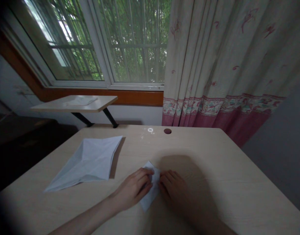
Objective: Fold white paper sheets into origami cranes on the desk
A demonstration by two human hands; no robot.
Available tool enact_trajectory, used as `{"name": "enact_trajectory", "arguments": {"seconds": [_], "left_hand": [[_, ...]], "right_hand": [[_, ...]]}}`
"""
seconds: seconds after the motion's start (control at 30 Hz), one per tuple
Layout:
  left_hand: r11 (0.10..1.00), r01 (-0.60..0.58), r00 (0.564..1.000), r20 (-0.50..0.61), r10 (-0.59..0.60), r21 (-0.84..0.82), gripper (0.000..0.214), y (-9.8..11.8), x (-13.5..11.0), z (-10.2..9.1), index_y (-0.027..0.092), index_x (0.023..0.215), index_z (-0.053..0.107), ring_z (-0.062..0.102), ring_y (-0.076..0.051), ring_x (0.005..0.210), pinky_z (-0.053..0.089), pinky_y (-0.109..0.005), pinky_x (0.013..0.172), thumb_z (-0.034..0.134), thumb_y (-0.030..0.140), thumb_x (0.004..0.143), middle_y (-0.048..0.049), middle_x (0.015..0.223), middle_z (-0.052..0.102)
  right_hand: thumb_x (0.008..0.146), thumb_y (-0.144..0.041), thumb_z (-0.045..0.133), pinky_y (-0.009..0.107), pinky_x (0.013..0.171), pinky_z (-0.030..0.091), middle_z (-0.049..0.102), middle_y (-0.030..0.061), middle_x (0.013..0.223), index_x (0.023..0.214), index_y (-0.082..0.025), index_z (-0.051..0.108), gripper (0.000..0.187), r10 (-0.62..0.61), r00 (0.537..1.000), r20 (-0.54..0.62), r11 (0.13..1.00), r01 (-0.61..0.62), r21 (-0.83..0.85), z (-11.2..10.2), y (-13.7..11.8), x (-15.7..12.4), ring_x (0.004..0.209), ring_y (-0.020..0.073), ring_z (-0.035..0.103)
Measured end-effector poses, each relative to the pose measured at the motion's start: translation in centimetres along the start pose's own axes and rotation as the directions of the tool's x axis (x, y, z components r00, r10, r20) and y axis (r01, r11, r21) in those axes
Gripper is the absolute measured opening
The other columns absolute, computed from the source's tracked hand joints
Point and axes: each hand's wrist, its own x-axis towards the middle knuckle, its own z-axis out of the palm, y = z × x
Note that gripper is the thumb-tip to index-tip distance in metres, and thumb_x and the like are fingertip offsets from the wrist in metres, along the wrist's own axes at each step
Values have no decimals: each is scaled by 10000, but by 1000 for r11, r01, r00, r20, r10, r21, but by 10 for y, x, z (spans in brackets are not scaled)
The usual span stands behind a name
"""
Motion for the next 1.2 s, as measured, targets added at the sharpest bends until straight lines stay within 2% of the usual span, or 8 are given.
{"name": "enact_trajectory", "arguments": {"seconds": [0.17,0.4,0.53,0.73,1.03,1.2], "left_hand": [[996,93,996,-11,-93,-15,86,8,0,2,173,880,563,600,-235,1096,540,-377,949,566,99,925,-94,1150,633],[984,174,984,-25,-175,-27,116,12,0,7,178,871,546,589,-242,1044,538,-393,923,616,91,903,-76,1075,624],[984,179,984,-23,-179,-11,98,12,1,8,186,876,547,586,-235,1000,541,-385,890,601,122,927,-66,1037,620],[986,161,987,-11,-161,38,74,12,1,8,189,994,568,578,-243,1029,531,-395,918,597,143,943,-61,1068,629],[987,150,989,-29,-148,50,46,11,2,9,193,961,578,585,-234,1011,530,-382,890,594,153,945,-63,1079,627],[986,163,987,-11,-163,42,82,10,2,8,187,943,574,570,-243,1017,524,-381,892,644,151,918,-57,1047,622]], "right_hand": [[953,-125,482,387,851,529,675,57,965,947,-212,591,140,50,998,25,998,-51,48,-2,-2,2,899,211,631],[945,-122,489,401,867,541,684,71,1005,929,-211,612,153,28,999,19,999,-28,16,-3,-1,3,936,222,641],[953,-139,487,405,847,550,679,69,987,930,-213,610,145,45,999,-15,999,-45,21,1,1,2,915,224,642],[948,-127,513,437,869,537,668,76,1014,948,-205,598,115,60,998,14,997,-61,42,4,2,1,944,241,623],[968,-148,475,410,848,539,666,69,985,939,-211,601,143,40,999,-23,999,-40,-9,6,3,2,926,225,627],[973,-185,470,435,824,538,662,80,988,927,-207,597,137,50,998,-49,996,-53,-68,3,3,2,913,244,628]]}}
